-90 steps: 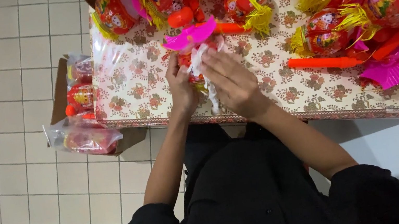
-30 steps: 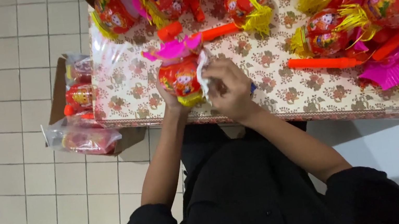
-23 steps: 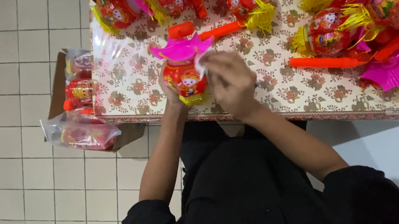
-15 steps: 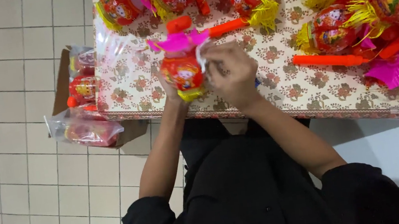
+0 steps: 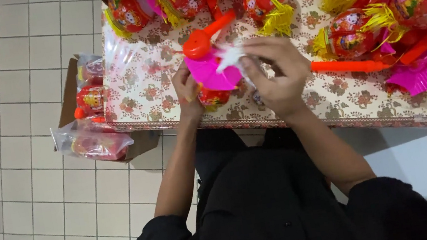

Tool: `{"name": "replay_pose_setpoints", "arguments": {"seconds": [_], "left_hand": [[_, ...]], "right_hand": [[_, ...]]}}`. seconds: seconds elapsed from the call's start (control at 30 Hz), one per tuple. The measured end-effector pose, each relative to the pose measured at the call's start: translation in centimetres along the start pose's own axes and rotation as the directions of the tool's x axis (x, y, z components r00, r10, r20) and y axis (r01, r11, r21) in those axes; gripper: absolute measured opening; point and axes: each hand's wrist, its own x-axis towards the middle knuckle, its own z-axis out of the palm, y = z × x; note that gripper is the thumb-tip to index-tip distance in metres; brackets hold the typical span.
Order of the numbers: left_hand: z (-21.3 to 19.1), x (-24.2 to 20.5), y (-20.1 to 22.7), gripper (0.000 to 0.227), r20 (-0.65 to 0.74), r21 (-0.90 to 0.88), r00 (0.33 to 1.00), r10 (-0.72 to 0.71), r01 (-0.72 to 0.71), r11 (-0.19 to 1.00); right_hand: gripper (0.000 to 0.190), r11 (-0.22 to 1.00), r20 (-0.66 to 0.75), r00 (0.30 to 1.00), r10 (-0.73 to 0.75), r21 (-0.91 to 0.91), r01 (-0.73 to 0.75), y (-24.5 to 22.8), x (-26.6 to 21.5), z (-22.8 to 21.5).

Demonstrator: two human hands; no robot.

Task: Assembling decorative lanterns by attaching plastic handles and internal components.

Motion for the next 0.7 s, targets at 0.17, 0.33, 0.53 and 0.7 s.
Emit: {"name": "replay_pose_setpoints", "arguments": {"seconds": [0.17, 0.33, 0.53, 0.7], "left_hand": [[-4.1, 0.2, -5.2, 0.037, 0.049, 0.149, 0.99, 0.129, -0.135, 0.98], [-3.1, 0.2, -3.0, 0.039, 0.06, 0.083, 0.995, 0.08, -0.084, 0.993], [-2.1, 0.0, -2.8, 0.034, 0.083, 0.116, 0.995, 0.063, -0.072, 0.991], [-3.4, 0.0, -3.7, 0.029, 0.128, 0.209, 0.99, 0.065, -0.091, 0.974]], "right_hand": [[0.018, 0.976, 0.288, 0.957, 0.017, -0.212, 0.047, -1.7, -0.4, 0.7], [0.021, 0.977, 0.396, 0.917, 0.041, -0.208, 0.047, -0.8, -1.9, -0.5], [0.017, 0.977, 0.325, 0.942, 0.079, -0.212, -0.009, -0.5, -0.4, -0.4], [0.013, 0.985, 0.49, 0.857, 0.159, -0.144, -0.1, 0.9, -0.1, -3.4]]}}
